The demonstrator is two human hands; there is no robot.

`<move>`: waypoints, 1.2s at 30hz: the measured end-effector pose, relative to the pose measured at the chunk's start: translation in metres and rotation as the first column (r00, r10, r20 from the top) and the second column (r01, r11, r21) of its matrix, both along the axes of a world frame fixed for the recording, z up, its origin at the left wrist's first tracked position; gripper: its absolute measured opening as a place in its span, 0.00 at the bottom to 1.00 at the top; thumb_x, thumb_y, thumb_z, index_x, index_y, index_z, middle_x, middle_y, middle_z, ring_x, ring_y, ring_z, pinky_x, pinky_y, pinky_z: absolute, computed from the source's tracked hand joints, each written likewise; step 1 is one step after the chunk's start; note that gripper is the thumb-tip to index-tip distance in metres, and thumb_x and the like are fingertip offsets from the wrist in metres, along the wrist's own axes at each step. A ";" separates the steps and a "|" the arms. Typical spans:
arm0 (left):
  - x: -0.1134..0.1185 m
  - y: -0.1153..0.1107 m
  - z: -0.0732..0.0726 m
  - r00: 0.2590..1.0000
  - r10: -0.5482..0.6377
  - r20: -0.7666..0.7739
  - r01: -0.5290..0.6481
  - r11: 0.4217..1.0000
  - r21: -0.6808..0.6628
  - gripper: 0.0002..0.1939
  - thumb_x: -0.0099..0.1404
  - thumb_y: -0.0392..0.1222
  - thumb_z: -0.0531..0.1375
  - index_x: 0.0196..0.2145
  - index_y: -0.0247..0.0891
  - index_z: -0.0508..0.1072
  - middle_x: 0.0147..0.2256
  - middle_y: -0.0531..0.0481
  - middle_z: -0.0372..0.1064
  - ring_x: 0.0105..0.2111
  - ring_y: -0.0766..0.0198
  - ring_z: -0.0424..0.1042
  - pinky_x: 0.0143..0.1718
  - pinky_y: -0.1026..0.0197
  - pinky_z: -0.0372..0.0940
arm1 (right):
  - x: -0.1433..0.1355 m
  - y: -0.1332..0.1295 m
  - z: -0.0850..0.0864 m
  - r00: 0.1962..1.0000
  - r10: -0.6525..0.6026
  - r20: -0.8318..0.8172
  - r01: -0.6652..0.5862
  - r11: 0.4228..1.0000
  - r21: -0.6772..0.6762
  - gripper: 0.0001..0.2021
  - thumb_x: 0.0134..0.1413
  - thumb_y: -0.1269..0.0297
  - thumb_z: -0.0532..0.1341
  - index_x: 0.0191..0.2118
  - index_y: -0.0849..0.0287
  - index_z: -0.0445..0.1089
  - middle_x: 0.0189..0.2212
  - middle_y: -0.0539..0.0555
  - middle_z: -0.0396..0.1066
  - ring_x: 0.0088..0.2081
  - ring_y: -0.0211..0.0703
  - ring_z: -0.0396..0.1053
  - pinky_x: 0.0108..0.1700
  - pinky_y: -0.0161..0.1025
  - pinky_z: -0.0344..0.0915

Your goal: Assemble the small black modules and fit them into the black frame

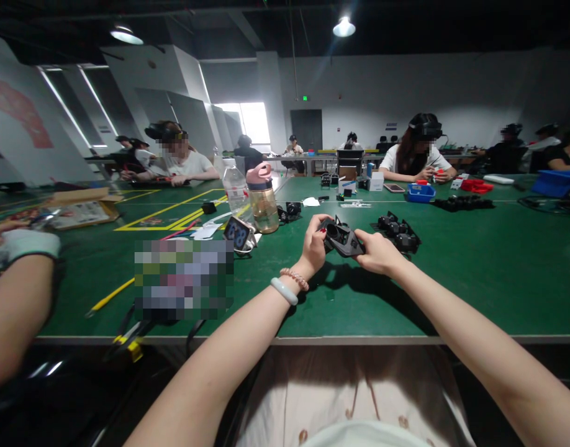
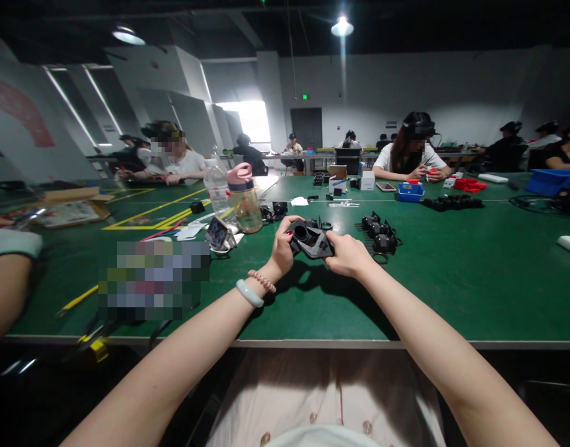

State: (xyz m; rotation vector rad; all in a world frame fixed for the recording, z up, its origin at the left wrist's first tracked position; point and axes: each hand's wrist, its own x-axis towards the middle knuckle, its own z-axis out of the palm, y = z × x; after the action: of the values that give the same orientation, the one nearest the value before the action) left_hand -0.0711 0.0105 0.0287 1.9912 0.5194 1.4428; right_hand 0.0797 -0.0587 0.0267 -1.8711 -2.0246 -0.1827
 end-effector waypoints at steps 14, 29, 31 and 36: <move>-0.004 0.006 -0.002 0.996 0.029 -0.083 -0.020 0.994 0.110 0.17 0.54 0.45 0.42 0.39 0.35 0.59 0.35 0.49 0.60 0.35 0.63 0.61 0.36 0.61 0.58 | 0.003 -0.002 0.006 0.988 -0.041 0.150 0.039 0.999 0.012 0.14 0.43 0.61 0.51 0.39 0.55 0.61 0.29 0.55 0.69 0.30 0.47 0.67 0.26 0.34 0.52; 0.001 0.016 -0.008 0.882 0.082 -0.464 0.004 0.984 0.180 0.22 0.55 0.50 0.49 0.45 0.35 0.57 0.34 0.49 0.62 0.32 0.63 0.63 0.35 0.60 0.58 | 0.091 0.009 0.017 0.810 -0.585 0.031 0.579 0.808 0.110 0.18 0.43 0.55 0.52 0.41 0.57 0.64 0.31 0.60 0.68 0.34 0.51 0.67 0.29 0.38 0.58; 0.002 0.014 -0.009 0.832 0.053 -0.553 0.036 0.988 0.149 0.21 0.54 0.48 0.50 0.45 0.36 0.58 0.36 0.47 0.63 0.34 0.61 0.63 0.37 0.59 0.58 | 0.112 0.013 0.012 0.752 -0.658 -0.041 0.659 0.748 0.081 0.19 0.43 0.55 0.53 0.41 0.58 0.64 0.32 0.61 0.68 0.35 0.51 0.67 0.31 0.39 0.59; 0.003 0.016 -0.014 0.752 0.006 -0.659 0.050 0.997 0.066 0.22 0.54 0.49 0.52 0.45 0.37 0.59 0.38 0.46 0.64 0.36 0.60 0.64 0.39 0.58 0.58 | 0.160 0.022 -0.010 0.637 -0.758 -0.140 0.762 0.647 -0.032 0.20 0.42 0.58 0.55 0.41 0.62 0.66 0.34 0.65 0.67 0.38 0.54 0.66 0.35 0.43 0.60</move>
State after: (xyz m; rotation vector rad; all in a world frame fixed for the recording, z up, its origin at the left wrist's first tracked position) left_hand -0.0680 0.0267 0.0149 2.5522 0.7336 0.6988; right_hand 0.2395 -0.0371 0.0167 -2.5265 -0.9972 -0.2844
